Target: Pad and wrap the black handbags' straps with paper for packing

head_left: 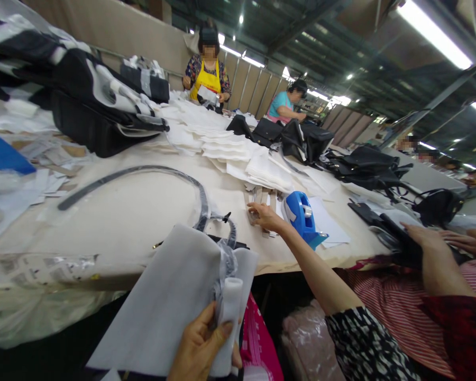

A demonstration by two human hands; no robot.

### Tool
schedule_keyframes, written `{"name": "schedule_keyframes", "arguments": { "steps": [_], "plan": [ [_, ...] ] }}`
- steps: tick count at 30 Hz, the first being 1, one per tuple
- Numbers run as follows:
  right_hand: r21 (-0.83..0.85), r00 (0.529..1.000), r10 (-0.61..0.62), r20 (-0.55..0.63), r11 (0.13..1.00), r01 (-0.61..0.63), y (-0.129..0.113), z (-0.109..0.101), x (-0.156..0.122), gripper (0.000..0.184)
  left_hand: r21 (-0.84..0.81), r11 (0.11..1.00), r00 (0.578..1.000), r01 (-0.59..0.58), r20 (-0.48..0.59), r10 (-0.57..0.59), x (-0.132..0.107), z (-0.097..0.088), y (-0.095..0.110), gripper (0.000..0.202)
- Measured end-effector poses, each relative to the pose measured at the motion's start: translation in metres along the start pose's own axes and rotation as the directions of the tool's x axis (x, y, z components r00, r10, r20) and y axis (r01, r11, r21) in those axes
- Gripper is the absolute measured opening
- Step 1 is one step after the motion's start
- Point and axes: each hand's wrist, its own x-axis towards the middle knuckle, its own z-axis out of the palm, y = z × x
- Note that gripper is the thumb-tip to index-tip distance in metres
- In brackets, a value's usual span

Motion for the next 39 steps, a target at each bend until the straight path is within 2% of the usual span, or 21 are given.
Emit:
{"name": "schedule_keyframes", "arguments": {
  "steps": [9,18,27,31,34,36,39],
  "plan": [
    [-0.017,1.000,-0.013,-0.024,1.000,0.013,0.001,0.004,0.001,0.068,-0.003,1.000,1.000,0.010,0.004,-0.010,0.001,0.000,0.000,0.054],
    [-0.031,0.999,-0.015,-0.040,0.999,0.014,-0.006,0.006,-0.003,0.073,0.003,1.000,1.000,0.008,-0.006,-0.008,-0.001,0.001,0.001,0.057],
    [0.030,0.997,-0.025,-0.074,0.999,0.027,0.007,0.007,0.000,0.068,0.013,1.000,1.000,0.024,-0.003,-0.024,0.000,-0.001,-0.001,0.059],
    [0.042,0.988,-0.016,-0.151,0.999,0.023,0.008,0.010,0.001,0.057,0.014,1.000,1.000,0.018,-0.003,-0.018,0.001,-0.002,-0.003,0.059],
    [0.029,0.966,0.026,-0.256,0.999,-0.019,0.004,0.011,0.000,0.045,0.007,1.000,1.000,0.017,-0.010,-0.017,0.001,-0.001,-0.002,0.059],
    [0.019,0.930,0.081,-0.360,0.997,-0.079,-0.002,0.010,-0.005,0.038,0.008,1.000,1.000,0.020,-0.016,-0.020,0.000,-0.001,-0.001,0.059],
    [0.010,0.858,0.122,-0.499,0.991,-0.135,-0.015,0.008,-0.020,0.041,0.016,1.000,1.000,0.019,-0.016,-0.018,-0.001,0.000,0.001,0.056]
  ]
}}
